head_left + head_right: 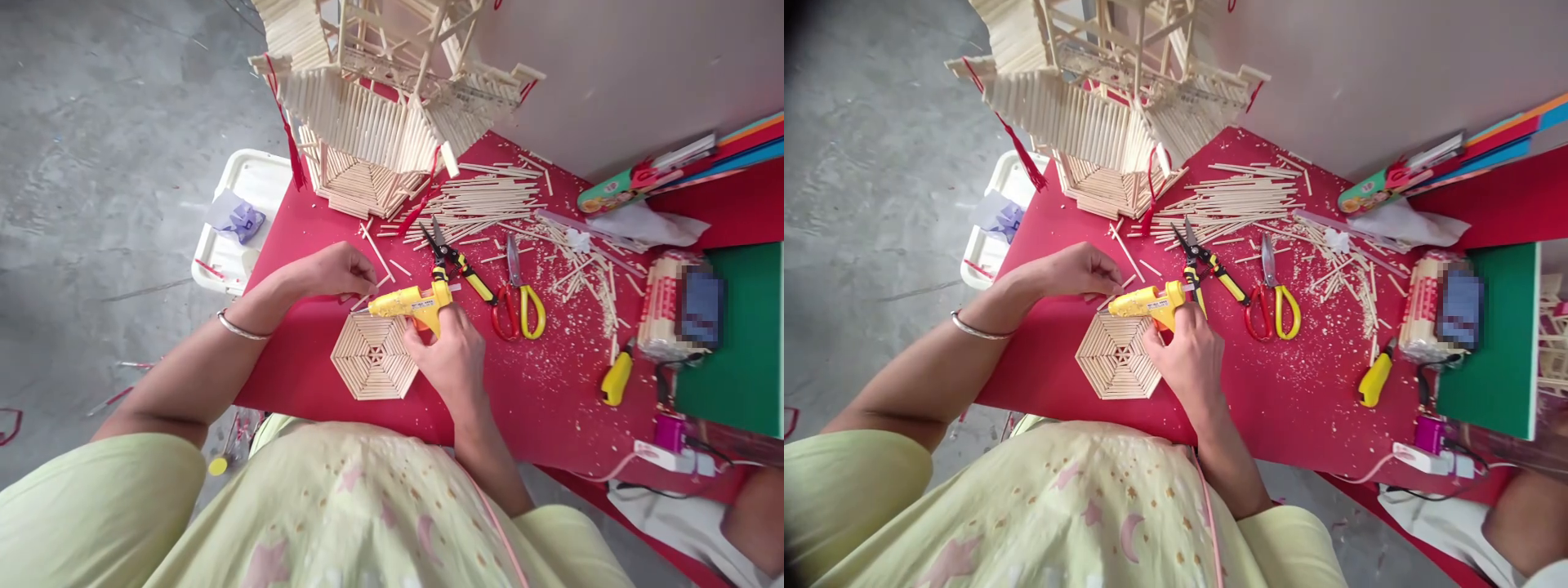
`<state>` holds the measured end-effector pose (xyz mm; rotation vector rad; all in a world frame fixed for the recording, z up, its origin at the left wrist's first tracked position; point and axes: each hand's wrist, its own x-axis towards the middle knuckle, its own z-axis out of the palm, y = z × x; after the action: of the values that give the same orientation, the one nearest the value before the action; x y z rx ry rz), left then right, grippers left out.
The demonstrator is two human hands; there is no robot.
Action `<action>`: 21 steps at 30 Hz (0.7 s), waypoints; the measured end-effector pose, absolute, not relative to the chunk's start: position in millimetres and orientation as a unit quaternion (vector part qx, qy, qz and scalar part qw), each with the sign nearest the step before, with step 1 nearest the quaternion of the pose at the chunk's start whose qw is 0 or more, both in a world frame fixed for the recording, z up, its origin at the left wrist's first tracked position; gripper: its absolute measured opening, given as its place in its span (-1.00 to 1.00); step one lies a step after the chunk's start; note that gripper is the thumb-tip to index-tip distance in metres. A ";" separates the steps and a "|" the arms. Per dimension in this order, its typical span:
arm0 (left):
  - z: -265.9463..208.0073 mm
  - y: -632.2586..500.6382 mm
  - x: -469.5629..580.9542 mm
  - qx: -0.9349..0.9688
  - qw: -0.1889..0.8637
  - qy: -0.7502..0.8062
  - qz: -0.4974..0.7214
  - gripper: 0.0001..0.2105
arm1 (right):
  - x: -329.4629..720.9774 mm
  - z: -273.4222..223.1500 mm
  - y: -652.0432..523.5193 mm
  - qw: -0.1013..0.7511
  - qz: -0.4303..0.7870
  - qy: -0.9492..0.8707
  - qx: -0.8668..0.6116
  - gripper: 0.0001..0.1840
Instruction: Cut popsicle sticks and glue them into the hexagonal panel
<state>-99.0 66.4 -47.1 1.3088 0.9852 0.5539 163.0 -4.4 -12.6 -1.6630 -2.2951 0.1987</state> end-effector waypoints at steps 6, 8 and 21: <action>-47.5 67.2 -100.2 0.563 0.659 0.441 0.233 -0.90 | 157.0 -16.2 -4.2 0.127 0.076 -0.800 -0.581 -0.80; -44.0 67.0 -100.6 0.535 0.670 0.458 0.233 -0.89 | 159.6 -17.6 -4.9 0.140 0.062 -0.797 -0.584 -0.78; -35.8 63.2 -105.3 0.564 0.618 0.510 0.199 -0.89 | 153.7 -23.3 -7.0 0.120 -0.023 -0.819 -0.561 -0.85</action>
<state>-105.3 63.2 -35.8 1.2985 1.1726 0.4590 153.7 -7.0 -23.3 -1.6394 -2.3916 -0.0680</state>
